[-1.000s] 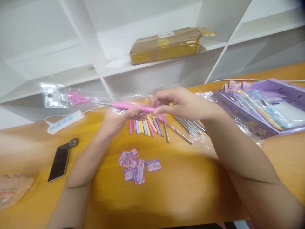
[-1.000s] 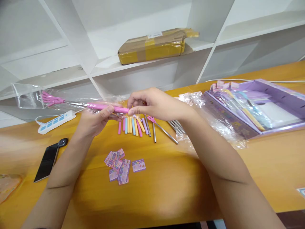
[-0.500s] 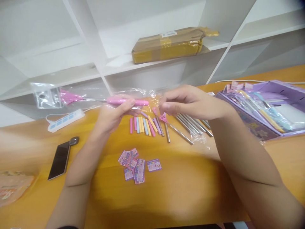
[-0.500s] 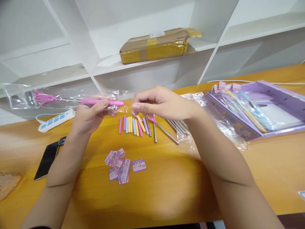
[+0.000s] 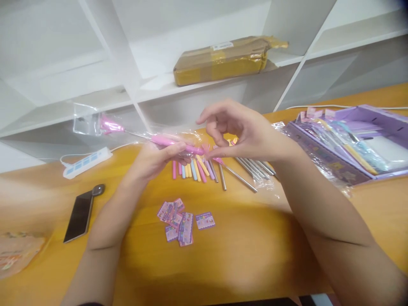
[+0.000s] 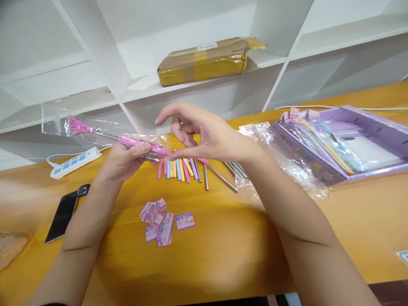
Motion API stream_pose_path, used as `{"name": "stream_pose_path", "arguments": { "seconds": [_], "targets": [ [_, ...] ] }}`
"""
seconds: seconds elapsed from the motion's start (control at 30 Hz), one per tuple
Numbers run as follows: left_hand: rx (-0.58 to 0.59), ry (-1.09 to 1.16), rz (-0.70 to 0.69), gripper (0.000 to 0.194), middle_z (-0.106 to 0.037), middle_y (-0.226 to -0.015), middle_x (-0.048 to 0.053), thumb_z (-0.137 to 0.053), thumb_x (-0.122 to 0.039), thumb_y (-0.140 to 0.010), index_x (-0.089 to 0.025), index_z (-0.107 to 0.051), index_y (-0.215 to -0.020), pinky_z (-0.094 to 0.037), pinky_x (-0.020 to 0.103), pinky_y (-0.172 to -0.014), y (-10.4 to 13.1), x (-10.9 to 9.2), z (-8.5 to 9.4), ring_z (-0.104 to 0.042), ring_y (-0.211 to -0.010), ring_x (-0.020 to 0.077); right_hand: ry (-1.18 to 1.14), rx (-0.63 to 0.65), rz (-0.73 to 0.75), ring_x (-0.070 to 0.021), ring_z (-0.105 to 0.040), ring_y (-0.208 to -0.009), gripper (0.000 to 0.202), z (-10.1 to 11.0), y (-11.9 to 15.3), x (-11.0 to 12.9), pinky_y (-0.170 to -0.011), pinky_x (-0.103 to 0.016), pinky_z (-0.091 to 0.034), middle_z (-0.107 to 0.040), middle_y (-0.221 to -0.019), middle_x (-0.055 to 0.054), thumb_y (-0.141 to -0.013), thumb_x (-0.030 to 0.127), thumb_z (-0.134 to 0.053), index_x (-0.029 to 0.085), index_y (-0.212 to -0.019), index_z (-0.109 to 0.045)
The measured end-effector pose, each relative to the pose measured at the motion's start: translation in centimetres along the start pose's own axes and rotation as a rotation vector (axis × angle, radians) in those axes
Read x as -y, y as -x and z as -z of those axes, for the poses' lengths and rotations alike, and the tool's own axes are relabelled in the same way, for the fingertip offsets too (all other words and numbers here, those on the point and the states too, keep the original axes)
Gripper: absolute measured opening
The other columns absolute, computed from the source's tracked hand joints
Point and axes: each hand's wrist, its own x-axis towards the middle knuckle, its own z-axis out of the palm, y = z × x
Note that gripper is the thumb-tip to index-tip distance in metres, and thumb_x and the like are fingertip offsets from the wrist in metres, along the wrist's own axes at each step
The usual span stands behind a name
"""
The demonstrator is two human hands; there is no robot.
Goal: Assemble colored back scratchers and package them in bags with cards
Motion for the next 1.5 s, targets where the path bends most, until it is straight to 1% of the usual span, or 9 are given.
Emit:
{"name": "stream_pose_path", "arguments": {
  "seconds": [0.17,0.4,0.57,0.67,0.87,1.0,1.1,1.33,1.5],
  "targets": [
    [0.044,-0.004,0.028,0.024,-0.089,-0.096,0.009,-0.095,-0.043,-0.094,-0.021,-0.094,-0.102,-0.071,0.025,-0.073,-0.1,0.1,0.1,-0.084,-0.079,0.0186,0.26,0.059,0.134,-0.0088,-0.052,-0.077,0.016,0.8,0.1,-0.1,-0.074,-0.028,-0.045,-0.055,-0.083,0.002,-0.102,0.035,-0.089,0.021,-0.099,-0.081],
    [0.097,-0.06,0.003,0.025,-0.088,-0.096,0.01,-0.096,-0.046,-0.094,-0.021,-0.094,-0.099,-0.072,0.028,-0.075,-0.2,0.1,-0.2,-0.084,-0.08,0.0196,0.252,0.047,0.069,-0.0072,-0.052,-0.078,0.026,0.2,-0.1,-0.4,-0.075,-0.027,-0.049,-0.059,-0.105,-0.003,-0.103,0.041,-0.087,0.017,-0.097,-0.078],
    [0.095,-0.067,-0.007,0.023,-0.087,-0.094,0.008,-0.096,-0.046,-0.094,-0.023,-0.095,-0.099,-0.071,0.026,-0.075,-0.3,0.1,-0.2,-0.083,-0.078,0.0174,0.196,0.058,0.028,-0.0125,-0.064,-0.098,0.027,-0.2,-0.3,-0.5,-0.081,-0.027,-0.054,-0.065,-0.124,-0.009,-0.105,0.039,-0.082,0.016,-0.095,-0.074],
    [0.101,-0.076,-0.007,0.024,-0.088,-0.1,0.009,-0.095,-0.047,-0.094,-0.023,-0.095,-0.101,-0.072,0.028,-0.076,-0.2,0.2,-0.1,-0.084,-0.083,0.019,0.156,0.086,0.004,-0.0144,-0.067,-0.101,0.025,-0.3,-0.4,-0.6,-0.08,-0.028,-0.052,-0.073,-0.114,-0.008,-0.106,0.037,-0.08,0.016,-0.096,-0.072],
    [0.088,-0.061,0.024,0.021,-0.087,-0.099,0.009,-0.095,-0.041,-0.095,-0.022,-0.093,-0.102,-0.073,0.03,-0.079,0.0,0.6,0.3,-0.085,-0.084,0.0203,-0.041,0.059,-0.181,-0.0092,-0.064,-0.074,0.031,-1.3,-0.3,-0.6,-0.064,-0.025,-0.049,-0.07,-0.086,-0.001,-0.103,0.039,-0.084,0.017,-0.095,-0.064],
    [0.076,-0.08,0.084,0.027,-0.087,-0.096,0.011,-0.095,-0.043,-0.095,-0.017,-0.09,-0.101,-0.073,0.032,-0.077,0.2,0.8,0.3,-0.085,-0.083,0.0224,-0.155,0.001,-0.237,-0.0094,-0.066,-0.076,0.029,-2.0,-0.4,-0.9,-0.065,-0.024,-0.053,-0.068,-0.087,0.001,-0.1,0.033,-0.086,0.017,-0.106,-0.062],
    [0.043,-0.028,0.067,0.034,-0.088,-0.101,0.012,-0.096,-0.045,-0.094,-0.016,-0.088,-0.11,-0.073,0.03,-0.074,0.0,0.9,-0.1,-0.085,-0.081,0.0211,-0.118,-0.035,-0.221,-0.0085,-0.066,-0.077,0.029,-2.1,-0.5,-1.2,-0.066,-0.023,-0.053,-0.069,-0.089,0.0,-0.101,0.029,-0.084,0.013,-0.121,-0.069],
    [-0.044,0.086,-0.02,0.053,-0.085,-0.097,0.009,-0.1,-0.056,-0.086,-0.015,-0.079,-0.113,-0.073,0.029,-0.076,-0.5,0.8,-2.2,-0.084,-0.083,0.0205,0.102,-0.207,-0.115,-0.0079,-0.062,-0.073,0.022,-2.3,-0.7,-1.8,-0.064,-0.024,-0.05,-0.072,-0.089,-0.003,-0.103,0.035,-0.081,0.013,-0.103,-0.073],
    [-0.089,-0.036,0.003,0.053,-0.085,-0.1,0.009,-0.104,-0.047,-0.081,-0.015,-0.078,-0.114,-0.068,0.026,-0.068,-0.2,1.1,-2.4,-0.081,-0.077,0.0184,0.123,-0.204,-0.067,-0.0072,-0.063,-0.072,0.021,-2.7,-0.8,-2.1,-0.064,-0.022,-0.05,-0.07,-0.085,0.0,-0.102,0.033,-0.082,0.015,-0.101,-0.07]
  ]
}}
